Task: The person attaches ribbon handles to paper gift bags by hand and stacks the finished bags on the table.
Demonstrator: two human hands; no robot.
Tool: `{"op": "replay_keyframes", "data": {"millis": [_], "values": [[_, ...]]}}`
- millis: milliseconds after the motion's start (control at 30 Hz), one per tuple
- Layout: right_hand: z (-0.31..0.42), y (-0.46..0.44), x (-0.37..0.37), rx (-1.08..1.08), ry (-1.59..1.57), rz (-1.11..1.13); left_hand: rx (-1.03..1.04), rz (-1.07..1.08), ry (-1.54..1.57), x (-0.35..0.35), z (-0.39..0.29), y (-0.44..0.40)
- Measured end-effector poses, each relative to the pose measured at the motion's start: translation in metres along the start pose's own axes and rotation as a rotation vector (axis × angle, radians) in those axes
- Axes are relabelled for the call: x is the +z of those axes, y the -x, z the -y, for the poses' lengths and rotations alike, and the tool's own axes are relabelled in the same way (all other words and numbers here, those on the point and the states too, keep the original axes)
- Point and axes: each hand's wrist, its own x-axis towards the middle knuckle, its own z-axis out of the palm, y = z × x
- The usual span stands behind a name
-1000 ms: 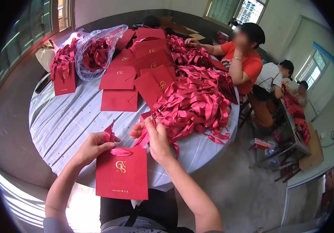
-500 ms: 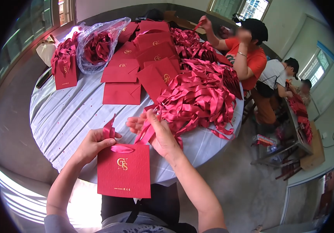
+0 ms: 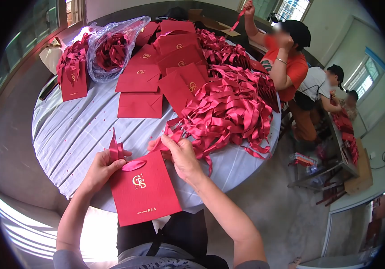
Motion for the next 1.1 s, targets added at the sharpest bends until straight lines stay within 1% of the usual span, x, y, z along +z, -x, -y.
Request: {"op": "replay_keyframes", "data": {"millis": [33, 167, 233, 267, 333, 400, 467, 533, 600, 667, 700, 733, 767, 800, 833, 867, 900, 933, 967, 1000, 1067, 1100], "values": [[-0.001, 0.0, 0.0, 0.002, 0.002, -0.049, 0.024, 0.006, -0.011, 0.002, 0.0, 0.0], [-0.005, -0.002, -0.001, -0.005, 0.021, -0.1, 0.062, 0.015, -0.048, 0.002, 0.001, -0.001], [-0.002, -0.003, -0.004, 0.036, -0.06, -0.016, 0.004, -0.014, 0.006, 0.003, -0.001, 0.0], [0.0, -0.003, -0.003, 0.031, -0.056, -0.016, 0.011, -0.012, 0.007, 0.003, -0.002, -0.001], [0.003, -0.003, 0.001, 0.12, -0.064, 0.037, 0.008, -0.023, 0.061, 0.002, -0.003, 0.0], [0.002, -0.002, 0.003, 0.12, -0.017, 0.038, -0.005, -0.013, 0.11, 0.001, -0.004, 0.0], [0.004, 0.0, 0.002, 0.185, 0.144, 0.119, -0.017, 0.006, 0.161, 0.003, -0.006, 0.0], [0.003, 0.002, 0.004, 0.144, 0.116, 0.107, 0.002, 0.041, 0.068, 0.006, -0.011, 0.002], [0.003, 0.002, 0.003, 0.211, 0.053, 0.105, -0.017, 0.033, 0.083, 0.009, -0.014, 0.004], [0.001, 0.004, 0.007, 0.212, 0.139, 0.065, -0.014, 0.014, 0.096, 0.012, -0.007, 0.002], [0.001, 0.005, 0.004, 0.213, 0.208, 0.089, -0.012, -0.014, 0.073, 0.014, -0.004, 0.001], [0.003, 0.008, 0.006, 0.158, 0.301, 0.044, -0.052, -0.041, 0.091, 0.015, -0.001, 0.002], [0.004, 0.01, 0.007, 0.094, 0.448, 0.014, -0.049, -0.069, 0.102, 0.018, 0.001, 0.002], [-0.009, 0.007, 0.003, -0.029, 0.532, 0.02, -0.094, -0.076, 0.129, 0.021, -0.002, 0.004], [-0.011, 0.006, 0.006, -0.076, 0.535, -0.044, -0.073, -0.095, 0.066, 0.022, 0.001, 0.004], [-0.024, -0.001, 0.004, -0.2, 0.542, -0.119, -0.013, -0.119, -0.009, 0.021, 0.008, 0.001], [-0.039, -0.01, -0.005, -0.473, 0.774, -0.123, 0.004, -0.026, 0.075, 0.021, 0.011, 0.001], [-0.046, -0.011, -0.003, -0.491, 0.739, -0.201, 0.007, 0.057, 0.154, 0.019, 0.011, 0.001], [-0.04, -0.008, 0.002, -0.36, 0.62, -0.199, -0.021, 0.095, 0.181, 0.019, 0.006, 0.001], [-0.042, -0.009, 0.0, -0.309, 0.674, -0.203, -0.013, 0.099, 0.202, 0.017, 0.014, -0.002], [-0.054, -0.009, -0.001, -0.536, 1.028, -0.245, -0.022, 0.092, 0.218, 0.017, 0.019, -0.003], [-0.051, -0.011, -0.003, -0.357, 1.011, -0.153, -0.027, 0.095, 0.209, 0.021, 0.01, 0.001]]}}
